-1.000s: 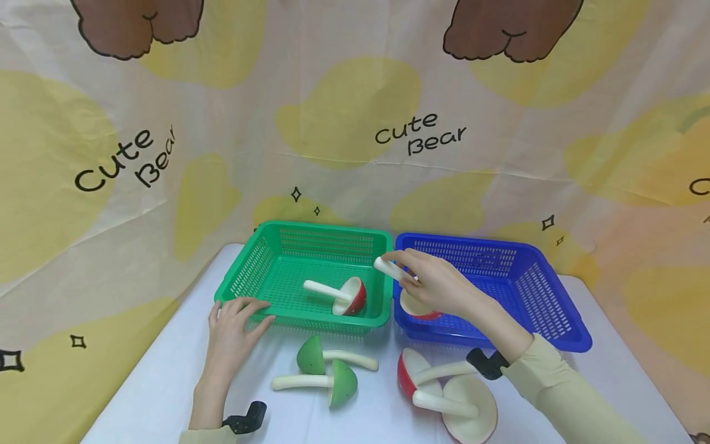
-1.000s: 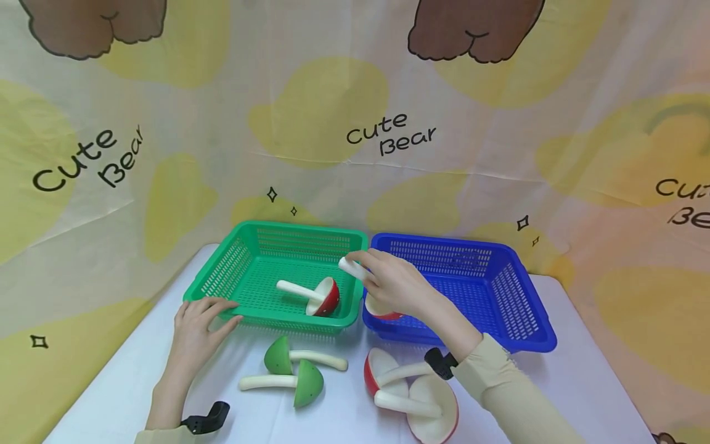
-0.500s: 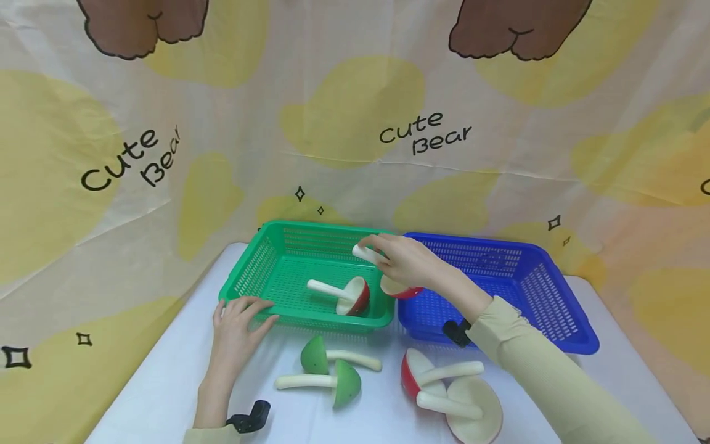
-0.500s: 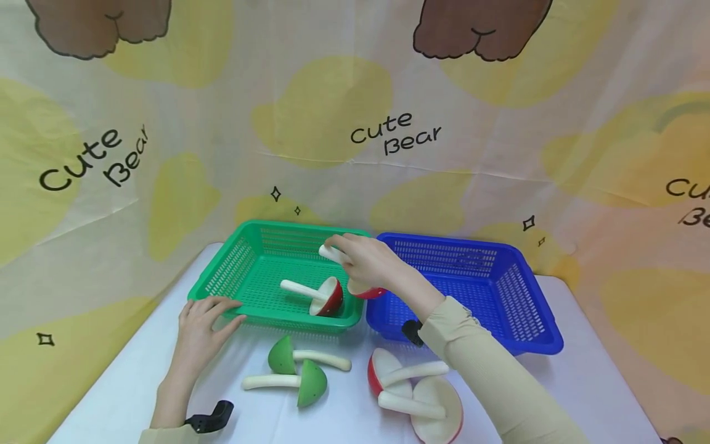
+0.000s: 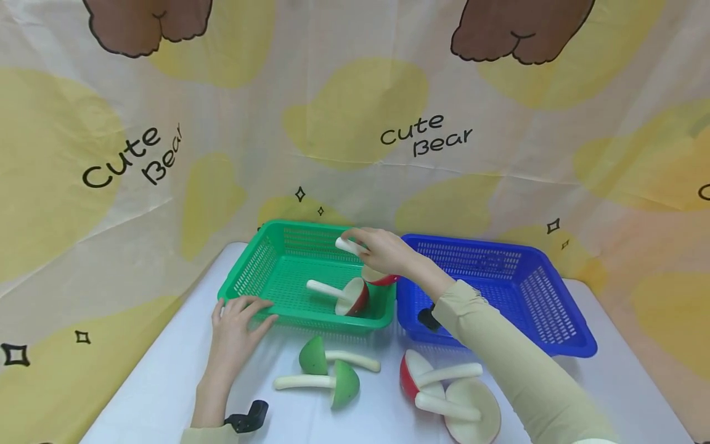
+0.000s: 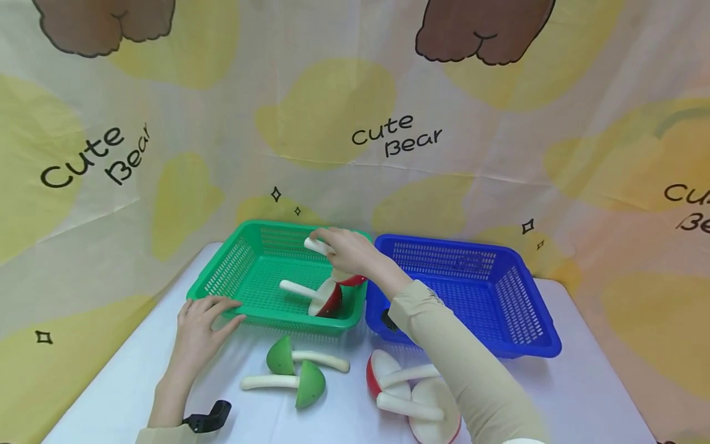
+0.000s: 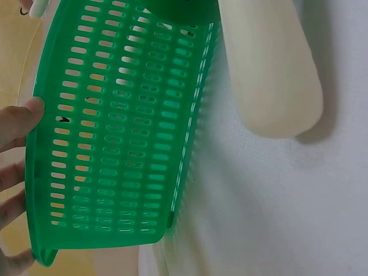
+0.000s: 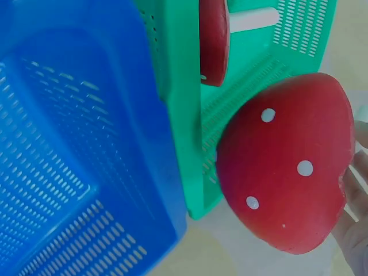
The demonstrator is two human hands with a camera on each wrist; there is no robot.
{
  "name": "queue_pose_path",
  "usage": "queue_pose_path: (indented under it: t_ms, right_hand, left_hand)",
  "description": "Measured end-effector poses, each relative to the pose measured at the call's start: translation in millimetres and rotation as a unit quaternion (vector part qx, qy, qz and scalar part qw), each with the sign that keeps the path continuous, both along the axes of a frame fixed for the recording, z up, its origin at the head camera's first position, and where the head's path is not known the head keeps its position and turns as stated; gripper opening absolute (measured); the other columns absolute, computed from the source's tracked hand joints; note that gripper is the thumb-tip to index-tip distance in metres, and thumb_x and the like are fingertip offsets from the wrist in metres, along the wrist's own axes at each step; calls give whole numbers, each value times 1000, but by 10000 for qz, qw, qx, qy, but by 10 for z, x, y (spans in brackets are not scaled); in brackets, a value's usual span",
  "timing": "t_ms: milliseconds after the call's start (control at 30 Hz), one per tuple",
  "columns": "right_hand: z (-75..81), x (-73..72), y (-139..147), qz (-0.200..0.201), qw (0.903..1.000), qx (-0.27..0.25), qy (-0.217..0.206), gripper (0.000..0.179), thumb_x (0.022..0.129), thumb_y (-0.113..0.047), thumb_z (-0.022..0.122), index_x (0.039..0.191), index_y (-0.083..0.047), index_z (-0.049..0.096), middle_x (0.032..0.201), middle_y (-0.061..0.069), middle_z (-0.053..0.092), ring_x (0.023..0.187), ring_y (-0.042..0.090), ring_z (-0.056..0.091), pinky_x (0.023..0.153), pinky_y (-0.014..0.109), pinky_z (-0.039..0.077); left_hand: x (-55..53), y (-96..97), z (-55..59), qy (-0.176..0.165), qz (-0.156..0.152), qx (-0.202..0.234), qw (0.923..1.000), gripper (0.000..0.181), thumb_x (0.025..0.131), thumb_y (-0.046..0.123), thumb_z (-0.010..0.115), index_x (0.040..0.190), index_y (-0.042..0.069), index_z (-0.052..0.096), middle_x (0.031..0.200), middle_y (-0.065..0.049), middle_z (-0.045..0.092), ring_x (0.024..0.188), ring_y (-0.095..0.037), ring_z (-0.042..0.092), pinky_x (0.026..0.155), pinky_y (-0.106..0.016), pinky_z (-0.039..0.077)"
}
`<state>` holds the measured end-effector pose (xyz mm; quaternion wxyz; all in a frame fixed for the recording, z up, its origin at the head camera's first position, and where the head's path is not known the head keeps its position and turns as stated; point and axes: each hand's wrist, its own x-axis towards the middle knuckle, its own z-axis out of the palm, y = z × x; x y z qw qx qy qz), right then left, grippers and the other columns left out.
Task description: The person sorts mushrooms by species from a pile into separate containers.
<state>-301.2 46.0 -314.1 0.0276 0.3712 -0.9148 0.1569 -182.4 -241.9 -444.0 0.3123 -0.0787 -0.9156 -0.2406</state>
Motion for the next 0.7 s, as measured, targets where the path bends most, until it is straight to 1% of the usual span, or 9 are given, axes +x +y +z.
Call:
queue_pose_path:
  t_ms: [67,100,200,300,400,500,533,633,700]
  right_hand:
    - [-28,-52,-55,11,10000,-36,-46,40,95,-8,52,134,-19,53,118,6,65,92,19,65,67,27,49]
    - [-36,-76,-79,9,9999,-40,-104,41,95,-7,52,134,-19,52,118,6,65,91,19,65,67,28,49]
    - [-55,-148,-150,20,9997,-37,-221,42,95,-6,52,135,-18,52,119,7,65,87,19,63,63,25,45]
    - [-64,-227,-212,14,9995,-15,-305,43,95,-4,51,135,-19,52,121,7,65,87,19,63,61,25,43]
    - [-87,-295,-278,34,9993,44,-370,42,95,-4,51,135,-20,52,123,7,64,95,20,65,68,29,49]
    - [-134,-354,-335,107,9989,228,-404,43,96,-4,50,135,-21,51,127,7,62,103,21,64,79,33,52]
    - [-153,-369,-348,138,9986,287,-418,43,96,-3,49,135,-21,51,128,7,62,103,21,64,80,34,52]
    - [-222,-402,-371,180,9975,523,-435,45,95,-1,47,135,-21,50,130,8,61,100,22,63,78,35,52]
    - [-273,-415,-376,170,9970,586,-476,46,94,2,46,134,-21,50,130,8,61,98,23,64,77,35,52]
  left_hand:
    - [12,-12,7,-18,-6,20,10000,26,73,19,82,97,13,72,101,-10,67,105,-33,57,107,-69,21]
    - [15,-16,10,-30,-13,30,10000,26,74,19,81,97,13,72,101,-10,67,105,-33,57,107,-69,21]
    - [23,-27,16,-64,-35,44,10000,26,75,20,81,98,13,72,101,-10,67,106,-33,56,108,-69,20]
    - [10,-33,32,-67,-40,40,10000,26,75,20,81,98,13,72,101,-9,67,106,-32,56,108,-69,20]
    - [3,-42,40,-74,-34,38,10000,25,75,21,80,98,14,72,101,-9,67,106,-32,56,108,-69,20]
    - [6,-48,39,-98,-21,36,9999,25,75,20,80,98,14,72,100,-8,68,106,-32,57,108,-69,19]
    - [8,-48,38,-105,-16,30,9999,25,75,20,80,98,14,72,100,-8,68,106,-32,57,108,-69,20]
    - [14,-39,29,-143,1,10,9999,26,75,19,81,99,13,72,100,-8,68,106,-32,57,109,-68,19]
    - [14,-30,25,-182,2,-11,9998,26,75,19,81,99,13,72,101,-8,68,106,-33,57,109,-68,19]
